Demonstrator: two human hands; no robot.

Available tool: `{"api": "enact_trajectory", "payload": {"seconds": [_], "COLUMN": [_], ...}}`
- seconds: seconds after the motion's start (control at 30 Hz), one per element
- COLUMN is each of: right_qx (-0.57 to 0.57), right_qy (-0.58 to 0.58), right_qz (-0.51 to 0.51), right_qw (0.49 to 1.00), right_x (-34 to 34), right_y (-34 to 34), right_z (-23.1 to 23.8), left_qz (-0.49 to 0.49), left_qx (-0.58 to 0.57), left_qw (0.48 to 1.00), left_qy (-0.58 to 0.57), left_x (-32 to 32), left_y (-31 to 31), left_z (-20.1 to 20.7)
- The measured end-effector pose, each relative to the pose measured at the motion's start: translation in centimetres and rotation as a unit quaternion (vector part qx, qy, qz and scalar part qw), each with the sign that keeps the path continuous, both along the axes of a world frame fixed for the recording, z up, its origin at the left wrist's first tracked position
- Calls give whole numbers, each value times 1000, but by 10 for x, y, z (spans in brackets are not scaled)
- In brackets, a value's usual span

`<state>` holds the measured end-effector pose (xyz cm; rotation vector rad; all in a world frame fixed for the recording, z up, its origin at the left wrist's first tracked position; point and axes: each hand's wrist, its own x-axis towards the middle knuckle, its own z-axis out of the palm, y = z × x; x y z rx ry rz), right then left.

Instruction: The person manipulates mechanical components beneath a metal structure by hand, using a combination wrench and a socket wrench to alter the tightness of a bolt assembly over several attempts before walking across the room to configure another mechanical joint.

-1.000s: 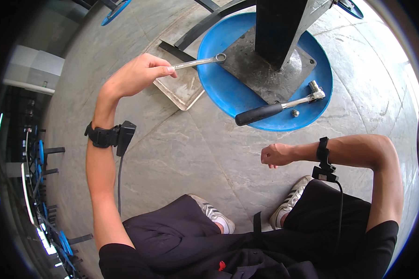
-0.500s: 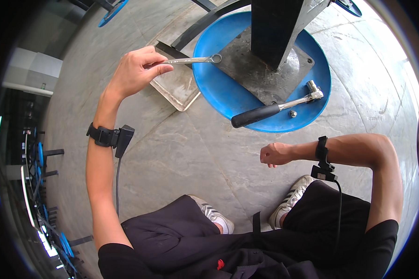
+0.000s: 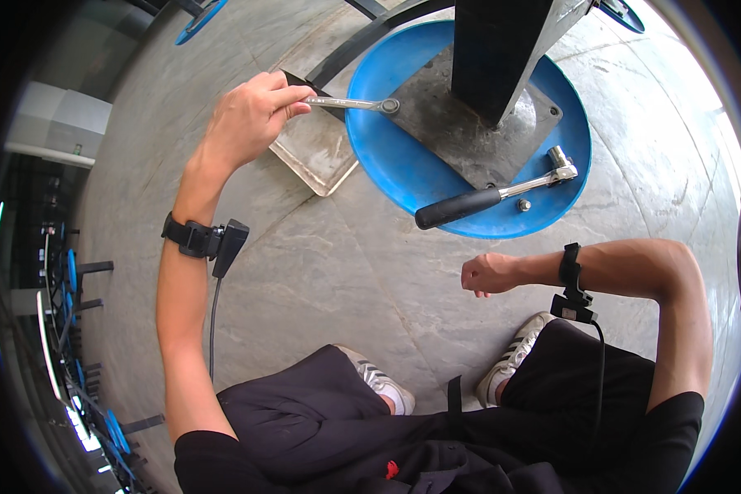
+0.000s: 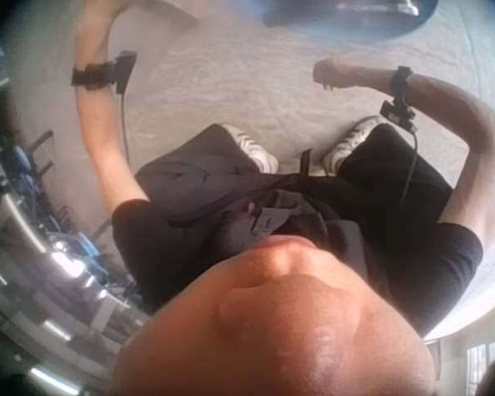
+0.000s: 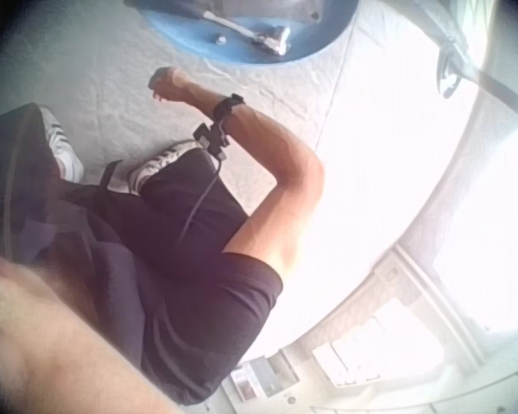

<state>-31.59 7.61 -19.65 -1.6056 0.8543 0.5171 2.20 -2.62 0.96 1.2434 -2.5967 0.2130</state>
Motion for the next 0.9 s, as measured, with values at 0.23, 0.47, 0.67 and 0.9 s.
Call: {"api": "enact_trajectory", "payload": {"seconds": [0.23,0.47,0.67,0.9], "right_qx": [13,4,10,39], "right_qy": [3,2,-2,-43], "right_qz": [-6,-3,1,-19], "right_qw": [1000,1000,1000,998], "right_x": [-1,-2,5,18], "right_y": [-3,-3,-2,12], "right_z": [-7,-7,-7,31], "left_qz": [153,155,116,75], "left_qx": [454,620,647,676], "left_qw": [876,684,524,450], "left_qy": [53,353,541,579], "left_x": [-30,-76,-108,-115], "left_y": [48,92,114,108], "left_z": [29,3,-11,-13]}}
